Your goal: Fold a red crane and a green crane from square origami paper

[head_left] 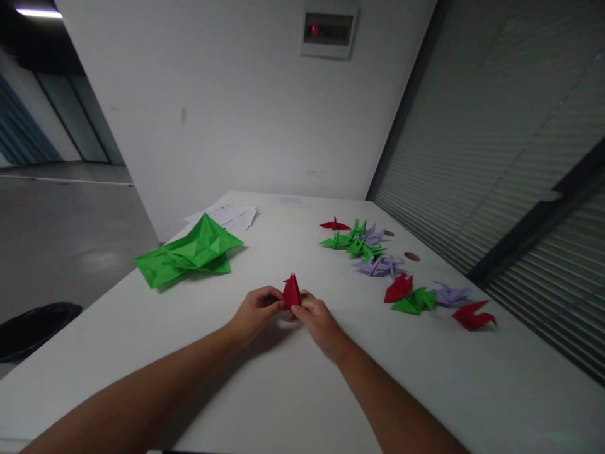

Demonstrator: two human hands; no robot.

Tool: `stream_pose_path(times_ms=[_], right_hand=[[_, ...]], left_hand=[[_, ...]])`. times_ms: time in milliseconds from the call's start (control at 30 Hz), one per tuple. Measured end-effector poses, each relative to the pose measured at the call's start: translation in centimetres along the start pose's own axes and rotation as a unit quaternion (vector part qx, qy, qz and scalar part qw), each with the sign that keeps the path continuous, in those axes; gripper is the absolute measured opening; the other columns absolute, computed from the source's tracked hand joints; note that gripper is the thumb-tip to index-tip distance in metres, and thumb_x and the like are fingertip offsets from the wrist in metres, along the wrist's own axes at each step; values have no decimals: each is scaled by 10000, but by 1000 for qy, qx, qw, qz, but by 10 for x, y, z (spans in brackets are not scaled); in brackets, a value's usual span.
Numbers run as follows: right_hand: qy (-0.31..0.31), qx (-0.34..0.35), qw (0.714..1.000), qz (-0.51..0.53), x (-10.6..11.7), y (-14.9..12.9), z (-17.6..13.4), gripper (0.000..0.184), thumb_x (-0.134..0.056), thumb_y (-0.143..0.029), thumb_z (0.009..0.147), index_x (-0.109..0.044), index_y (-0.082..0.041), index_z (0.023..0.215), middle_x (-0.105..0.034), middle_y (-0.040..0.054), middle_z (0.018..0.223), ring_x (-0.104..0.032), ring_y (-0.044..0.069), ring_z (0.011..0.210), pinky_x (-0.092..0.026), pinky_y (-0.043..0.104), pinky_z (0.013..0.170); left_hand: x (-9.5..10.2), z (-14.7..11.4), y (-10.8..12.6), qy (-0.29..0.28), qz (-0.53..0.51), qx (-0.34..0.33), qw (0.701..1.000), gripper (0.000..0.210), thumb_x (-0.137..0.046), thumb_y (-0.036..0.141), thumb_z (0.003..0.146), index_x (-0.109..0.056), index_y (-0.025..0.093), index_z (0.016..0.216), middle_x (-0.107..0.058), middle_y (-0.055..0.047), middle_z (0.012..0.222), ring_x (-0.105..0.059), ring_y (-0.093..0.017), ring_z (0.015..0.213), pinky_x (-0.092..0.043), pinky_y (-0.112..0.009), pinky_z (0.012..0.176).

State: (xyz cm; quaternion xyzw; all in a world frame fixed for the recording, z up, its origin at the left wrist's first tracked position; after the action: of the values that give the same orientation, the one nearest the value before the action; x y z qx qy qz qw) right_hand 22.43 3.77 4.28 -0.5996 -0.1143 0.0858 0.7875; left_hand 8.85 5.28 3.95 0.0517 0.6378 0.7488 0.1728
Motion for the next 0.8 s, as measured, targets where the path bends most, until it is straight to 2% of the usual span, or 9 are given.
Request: stream_pose_path(times_ms=[100,267,367,500,600,700,800], right_hand=[[13,18,999,-39,2,1,1,395,-615,-493,910,-702,-196,665,-633,89,1025,-609,237,1001,-549,352,808],[11,56,993,-103,1,-3,1,404,-562,-462,956,-678,-204,668,-635,77,975,-615,222,952,-511,362,845],[6,63,990,-122,0,-6,0,349,-565,-402,957,-693,-204,700,-625,63,943,-609,208,906,-504,346,821],[-3,53,992,-114,-1,-9,0,190,-570,-247,904,-756,-224,933,-598,30,888,-585,180,786,-495,301,712],[8,52,992,-111,0,-12,1,294,-579,-165,844,-750,-244,1071,-615,27,908,-596,191,825,-495,302,738],[38,49,992,-113,6,-11,2,288,-633,-161,803,-747,-227,1059,-647,39,930,-616,214,889,-498,328,800],[65,36,991,-109,12,-6,3,194,-692,-213,788,-741,-207,977,-660,40,913,-623,211,848,-502,330,780]], left_hand=[[-2,0,-1,-7,-1,-12,1000,260,-844,321,745,-682,151,858,-742,-56,852,-678,-176,783,-519,-307,765],[4,0,-1,26,22,-21,999,387,-873,260,692,-656,164,997,-742,-59,914,-685,-182,805,-526,-312,761],[3,1,-3,6,31,-15,999,354,-852,271,715,-687,154,1006,-747,-73,914,-690,-195,816,-529,-328,776],[-1,1,-4,-30,-8,-10,999,331,-845,269,722,-702,152,997,-749,-77,927,-687,-202,836,-523,-325,780],[-5,0,-3,-41,-36,-13,998,316,-858,257,702,-708,149,958,-743,-70,916,-677,-198,837,-514,-311,773],[-6,0,-2,-36,-35,-10,999,324,-867,268,700,-708,144,953,-743,-72,911,-670,-196,832,-504,-310,777],[-2,0,-4,-15,-26,-3,1000,332,-879,302,702,-703,142,934,-741,-70,888,-662,-192,810,-492,-310,768]])
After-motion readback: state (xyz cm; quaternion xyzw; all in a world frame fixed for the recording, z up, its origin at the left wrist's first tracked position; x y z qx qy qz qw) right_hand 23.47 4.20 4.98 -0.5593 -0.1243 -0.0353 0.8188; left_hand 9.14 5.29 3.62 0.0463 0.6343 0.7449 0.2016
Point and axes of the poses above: each hand's wrist, its own z-axis towards the middle knuckle, its own x-axis out of the back of the hand, y = z × x, the point moved 8 cm from there along z, towards the middle knuckle
